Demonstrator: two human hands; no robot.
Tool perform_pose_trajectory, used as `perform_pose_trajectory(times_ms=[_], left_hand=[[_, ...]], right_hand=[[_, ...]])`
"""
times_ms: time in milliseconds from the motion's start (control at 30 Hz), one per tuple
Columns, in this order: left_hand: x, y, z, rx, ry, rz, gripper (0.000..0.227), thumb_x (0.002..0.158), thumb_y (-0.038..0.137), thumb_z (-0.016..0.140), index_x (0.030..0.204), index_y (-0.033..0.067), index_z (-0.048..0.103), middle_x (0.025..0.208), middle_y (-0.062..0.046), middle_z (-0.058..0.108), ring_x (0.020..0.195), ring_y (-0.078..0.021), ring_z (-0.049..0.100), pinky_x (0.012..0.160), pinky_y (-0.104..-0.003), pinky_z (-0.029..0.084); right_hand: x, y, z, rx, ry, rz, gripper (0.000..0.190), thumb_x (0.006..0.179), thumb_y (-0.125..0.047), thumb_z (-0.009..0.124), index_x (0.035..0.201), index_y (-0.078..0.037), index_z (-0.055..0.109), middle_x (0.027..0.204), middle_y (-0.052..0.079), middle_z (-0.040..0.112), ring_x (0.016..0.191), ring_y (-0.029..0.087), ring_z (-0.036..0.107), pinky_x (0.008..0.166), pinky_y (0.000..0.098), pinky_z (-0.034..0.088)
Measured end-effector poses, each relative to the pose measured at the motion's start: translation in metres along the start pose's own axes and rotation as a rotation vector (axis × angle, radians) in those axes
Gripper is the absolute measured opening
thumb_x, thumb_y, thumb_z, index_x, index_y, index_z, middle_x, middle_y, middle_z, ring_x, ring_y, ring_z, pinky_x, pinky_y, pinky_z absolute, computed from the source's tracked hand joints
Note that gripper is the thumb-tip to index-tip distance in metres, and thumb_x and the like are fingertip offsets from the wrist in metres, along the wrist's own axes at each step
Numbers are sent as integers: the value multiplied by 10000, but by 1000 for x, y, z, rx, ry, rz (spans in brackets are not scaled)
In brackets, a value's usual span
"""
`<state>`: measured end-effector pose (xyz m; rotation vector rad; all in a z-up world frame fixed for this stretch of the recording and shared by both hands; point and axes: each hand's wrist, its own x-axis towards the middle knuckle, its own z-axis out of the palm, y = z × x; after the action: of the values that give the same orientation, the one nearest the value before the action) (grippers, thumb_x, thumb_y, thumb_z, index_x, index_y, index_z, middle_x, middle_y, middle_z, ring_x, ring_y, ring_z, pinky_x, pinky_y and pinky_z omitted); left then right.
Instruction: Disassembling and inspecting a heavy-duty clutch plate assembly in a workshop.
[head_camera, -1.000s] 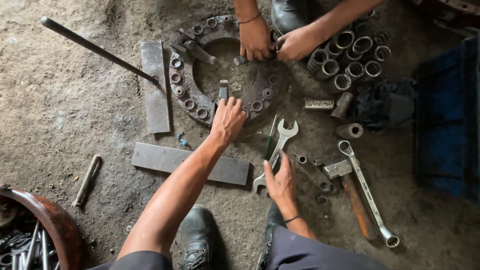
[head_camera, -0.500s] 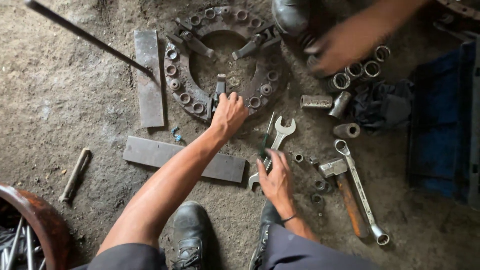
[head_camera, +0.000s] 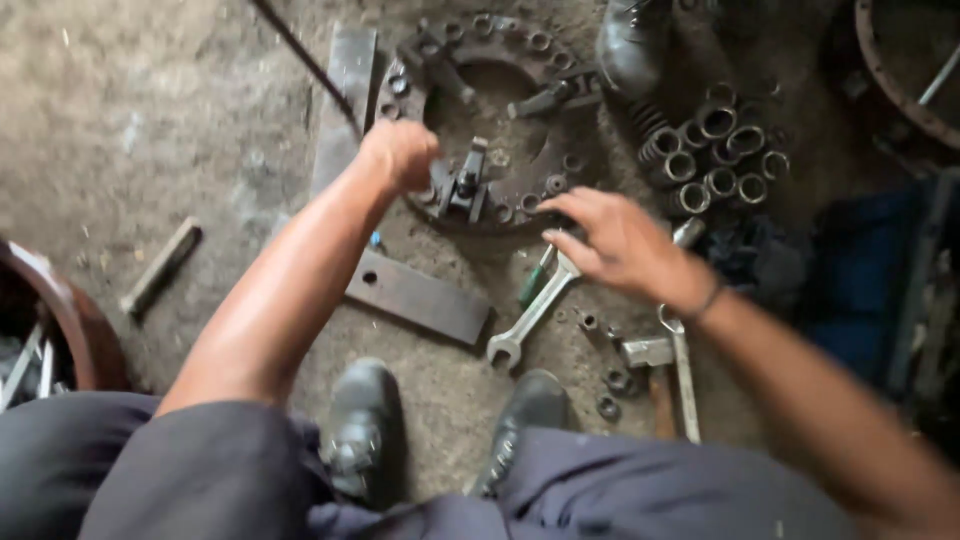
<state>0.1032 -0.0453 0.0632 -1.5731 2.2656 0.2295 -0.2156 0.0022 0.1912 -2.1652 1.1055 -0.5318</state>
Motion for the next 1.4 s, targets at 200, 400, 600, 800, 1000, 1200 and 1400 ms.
perform_pose_trajectory(times_ms=[200,400,600,800,1000,1200,1400], left_hand=[[-1,26,51,-343,228,-220,374,821,171,721,1178,61,686,1215,-180,694,1154,-357,662,934,-470,557],[-12,53,134,-713,623,-243,614,966,318,655,1462,-15,511,1435,-266,549,1346,-417,511,1058,-503,458],[-35,69,132,-828,671,-197,493,1025,291,598,1416,-7,559,1520,-243,510,1443,-389,451,1128,-465,449],[-42,75,117,-853,627,-279,465,992,274,593,1374,10,590,1516,-222,507,1433,-382,447,1089,-468,449],[-38,85,132,-817,682,-305,494,1023,271,571,1446,18,557,1574,-194,476,1499,-348,390,1105,-485,431],[-41,91,132,-805,695,-320,616,1006,360,604,1488,-2,476,1605,-203,412,1519,-340,329,1137,-489,381],[-40,94,130,-803,717,-341,624,1008,362,606,1487,-15,474,1613,-198,411,1529,-339,334,1145,-485,380]], right_hand=[[73,7,14,-581,-679,-199,288,847,-216,717,1111,-99,724,1013,173,732,972,390,682,817,494,556],[73,95,140,-431,-271,-29,217,860,-242,756,995,-72,742,1002,172,720,1000,384,676,839,497,548],[34,100,186,-204,59,86,233,878,-188,750,1075,-65,727,1031,163,685,992,401,659,846,481,539],[44,94,191,-256,42,80,210,874,-177,747,1002,-35,662,976,175,651,951,417,646,795,512,526],[40,95,190,-271,28,38,178,926,-134,700,1047,-29,621,990,164,633,943,431,638,769,521,519],[39,89,185,-264,8,55,168,898,-151,711,1036,-63,675,982,171,616,920,426,646,758,511,529],[36,108,203,-168,38,136,248,884,-164,712,1065,-7,648,1020,207,624,966,448,633,823,509,523]])
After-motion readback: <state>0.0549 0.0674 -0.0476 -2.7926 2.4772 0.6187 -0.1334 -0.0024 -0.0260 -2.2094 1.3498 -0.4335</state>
